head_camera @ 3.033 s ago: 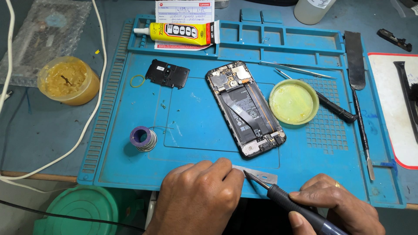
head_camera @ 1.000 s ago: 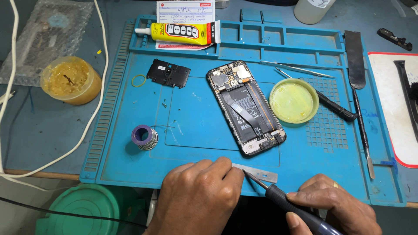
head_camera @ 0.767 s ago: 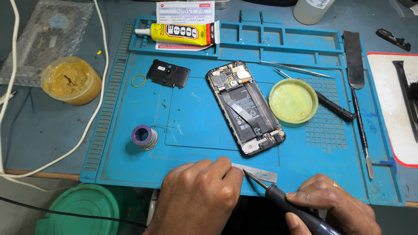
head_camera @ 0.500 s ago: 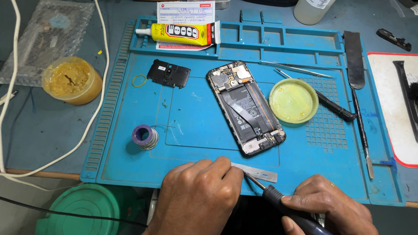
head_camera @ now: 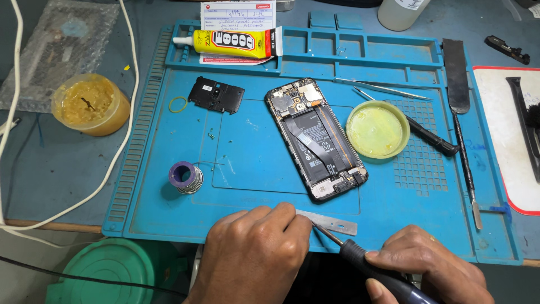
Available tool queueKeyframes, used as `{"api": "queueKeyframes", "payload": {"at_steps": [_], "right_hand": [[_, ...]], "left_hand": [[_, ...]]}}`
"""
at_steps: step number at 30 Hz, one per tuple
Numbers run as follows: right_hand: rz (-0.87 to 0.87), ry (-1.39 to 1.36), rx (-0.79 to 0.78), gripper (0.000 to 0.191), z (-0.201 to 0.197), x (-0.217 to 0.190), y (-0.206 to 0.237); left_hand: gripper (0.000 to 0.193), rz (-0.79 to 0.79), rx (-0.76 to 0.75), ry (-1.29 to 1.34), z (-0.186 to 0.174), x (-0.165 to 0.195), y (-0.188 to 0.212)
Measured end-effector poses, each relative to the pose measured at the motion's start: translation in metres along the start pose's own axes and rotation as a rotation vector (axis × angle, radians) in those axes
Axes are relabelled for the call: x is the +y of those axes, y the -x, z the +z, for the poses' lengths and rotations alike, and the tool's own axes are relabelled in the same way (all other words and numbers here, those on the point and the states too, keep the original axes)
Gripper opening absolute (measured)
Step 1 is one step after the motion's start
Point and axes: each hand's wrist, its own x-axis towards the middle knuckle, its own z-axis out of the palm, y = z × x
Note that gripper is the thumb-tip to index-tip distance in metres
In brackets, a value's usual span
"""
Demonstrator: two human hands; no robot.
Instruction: The person solders a small electronic component at a repair bench. They dip the soldering iron tip into a flux jar, hold the small component steady with one hand, and apply the heated soldering iron to the component's contacts, with solder wire and an opened smartphone lying on the work mat.
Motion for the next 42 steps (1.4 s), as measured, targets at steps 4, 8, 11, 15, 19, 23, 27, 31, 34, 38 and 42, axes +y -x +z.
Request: {"api": "queueKeyframes", "payload": {"at_steps": [4, 8, 11, 15, 19, 23, 27, 31, 34, 38, 42], "right_hand": [[0.064, 0.006, 0.036, 0.020, 0.002, 0.001, 0.004], [0.112, 0.044, 0.046, 0.019, 0.000, 0.002, 0.011], [0.021, -0.019, 0.128, 0.022, -0.001, 0.011, 0.010], [-0.081, -0.016, 0.109, 0.032, -0.017, 0.027, 0.021], [0.376, -0.411, -0.042, 0.046, -0.038, 0.036, 0.046], [0.762, -1.768, -0.353, 0.048, -0.055, 0.044, 0.035], [1.175, -1.502, -0.415, 0.044, -0.069, 0.042, -0.002], [0.748, -1.192, -0.350, 0.034, -0.059, 0.027, -0.001], [0.282, -0.933, -0.360, 0.022, -0.051, 0.021, 0.020], [0.321, -0.937, -0.402, 0.020, -0.060, 0.032, 0.029], [0.131, -0.703, -0.486, 0.023, -0.065, 0.037, 0.019]], "left_hand": [[0.015, 0.004, 0.002, -0.001, -0.001, -0.001, 0.000], [0.015, -0.013, 0.036, 0.003, -0.003, 0.001, 0.000], [0.010, -0.045, 0.135, 0.112, -0.011, 0.001, 0.004], [0.008, -0.239, 0.156, 0.537, -0.024, 0.002, 0.010], [0.008, -0.282, 0.121, 0.859, -0.029, 0.013, 0.013], [0.010, -0.200, 0.137, 0.860, -0.029, 0.016, 0.012], [0.012, -0.104, 0.123, 0.743, -0.030, 0.017, 0.012], [0.010, -0.062, 0.111, 0.755, -0.029, 0.018, 0.013], [0.010, -0.041, 0.125, 0.723, -0.026, 0.020, 0.013], [0.011, -0.035, 0.106, 0.793, -0.026, 0.017, 0.015], [0.010, -0.051, 0.058, 0.801, -0.028, 0.016, 0.017]]}}
